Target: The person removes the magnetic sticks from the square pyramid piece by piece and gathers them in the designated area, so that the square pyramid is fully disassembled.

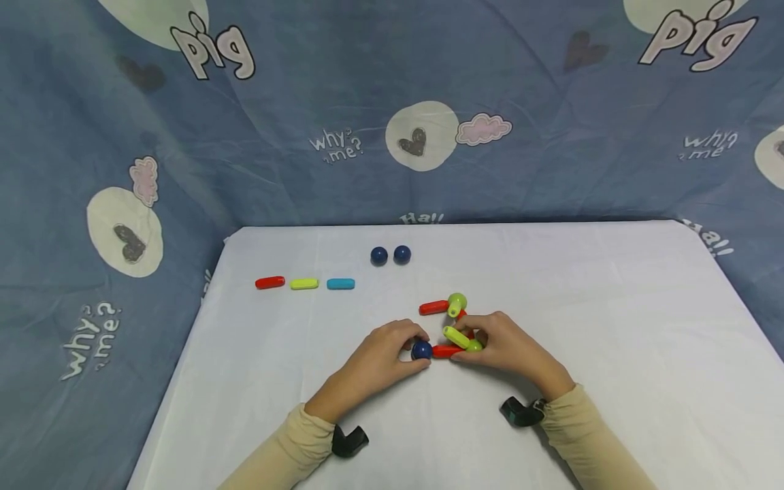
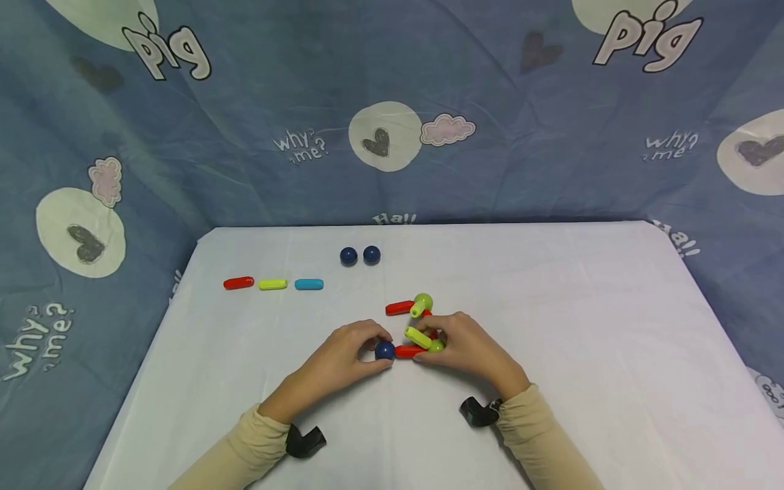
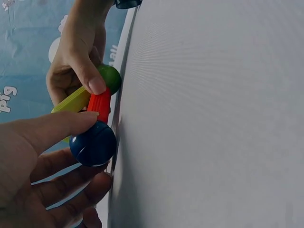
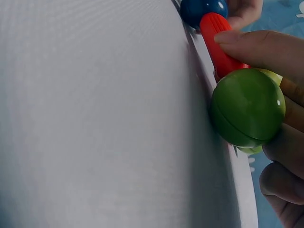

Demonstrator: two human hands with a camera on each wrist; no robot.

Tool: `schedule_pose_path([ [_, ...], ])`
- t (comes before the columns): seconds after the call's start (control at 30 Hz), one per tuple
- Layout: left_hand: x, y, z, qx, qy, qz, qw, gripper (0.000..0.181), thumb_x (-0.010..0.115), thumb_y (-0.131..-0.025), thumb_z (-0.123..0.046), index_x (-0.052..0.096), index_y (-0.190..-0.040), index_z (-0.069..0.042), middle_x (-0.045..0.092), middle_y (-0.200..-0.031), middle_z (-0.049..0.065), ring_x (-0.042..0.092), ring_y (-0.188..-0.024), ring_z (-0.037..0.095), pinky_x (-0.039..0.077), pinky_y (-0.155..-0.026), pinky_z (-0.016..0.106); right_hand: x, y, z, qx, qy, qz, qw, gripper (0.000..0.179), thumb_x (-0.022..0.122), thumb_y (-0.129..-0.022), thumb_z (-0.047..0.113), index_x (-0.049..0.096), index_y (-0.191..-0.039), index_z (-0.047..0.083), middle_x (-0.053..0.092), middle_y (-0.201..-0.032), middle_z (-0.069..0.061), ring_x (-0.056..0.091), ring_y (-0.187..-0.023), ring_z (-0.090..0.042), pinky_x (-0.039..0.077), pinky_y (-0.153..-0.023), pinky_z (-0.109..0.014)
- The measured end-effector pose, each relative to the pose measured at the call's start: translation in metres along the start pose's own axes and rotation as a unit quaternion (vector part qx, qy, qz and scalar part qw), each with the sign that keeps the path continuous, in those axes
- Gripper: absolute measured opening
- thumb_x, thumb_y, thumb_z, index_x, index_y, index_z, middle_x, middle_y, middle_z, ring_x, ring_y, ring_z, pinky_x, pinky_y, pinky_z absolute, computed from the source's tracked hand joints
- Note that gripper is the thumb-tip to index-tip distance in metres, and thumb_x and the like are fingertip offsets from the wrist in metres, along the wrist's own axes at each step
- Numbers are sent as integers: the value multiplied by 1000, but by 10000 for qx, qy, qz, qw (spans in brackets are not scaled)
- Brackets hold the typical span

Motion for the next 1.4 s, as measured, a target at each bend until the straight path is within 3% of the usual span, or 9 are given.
schedule_pose_path([
  [0.63, -3, -6, 0, 194, 366, 93, 9991, 26, 82, -87, -20, 71, -108, -10, 64, -90, -4, 56, -77, 11, 46, -66, 19, -11, 5, -6, 61, -78, 106, 9999, 27, 88, -82, 24, 73, -103, 18, 66, -82, 11, 47, -66, 0, 41, -59, -19],
  [0.9, -15, -8, 11, -280, 266, -307, 9988, 26, 87, -83, -22, 72, -102, -14, 61, -82, -6, 56, -75, 10, 46, -67, 21, -33, 16, -28, 729, -68, -423, 9964, 33, 90, -79, 19, 73, -108, 15, 71, -89, 6, 56, -73, -6, 48, -67, -21],
  [1.2, -13, -14, 14, -280, 195, -367, 9987, 30, 87, -84, -28, 73, -108, -17, 59, -84, -5, 54, -75, 9, 44, -66, 22, -36, 16, -31, 684, -251, -413, 9965, 31, 90, -79, 19, 73, -105, 16, 71, -89, 6, 59, -74, -6, 51, -70, -22],
  [1.4, -9, -25, 17, -356, 9, -552, 9978, 32, 88, -83, -30, 74, -110, -20, 59, -81, -4, 49, -69, 7, 39, -60, 22, -31, 15, -31, 594, -125, -321, 9976, 27, 90, -80, 21, 70, -99, 20, 68, -85, 9, 52, -69, -3, 45, -64, -21],
])
Point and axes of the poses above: each hand's wrist, its own y-axis away from the middle knuckle, its own x-axis out of the palm, z = x × y, the point moved 1 cm from there along -y, towards the middle knuckle
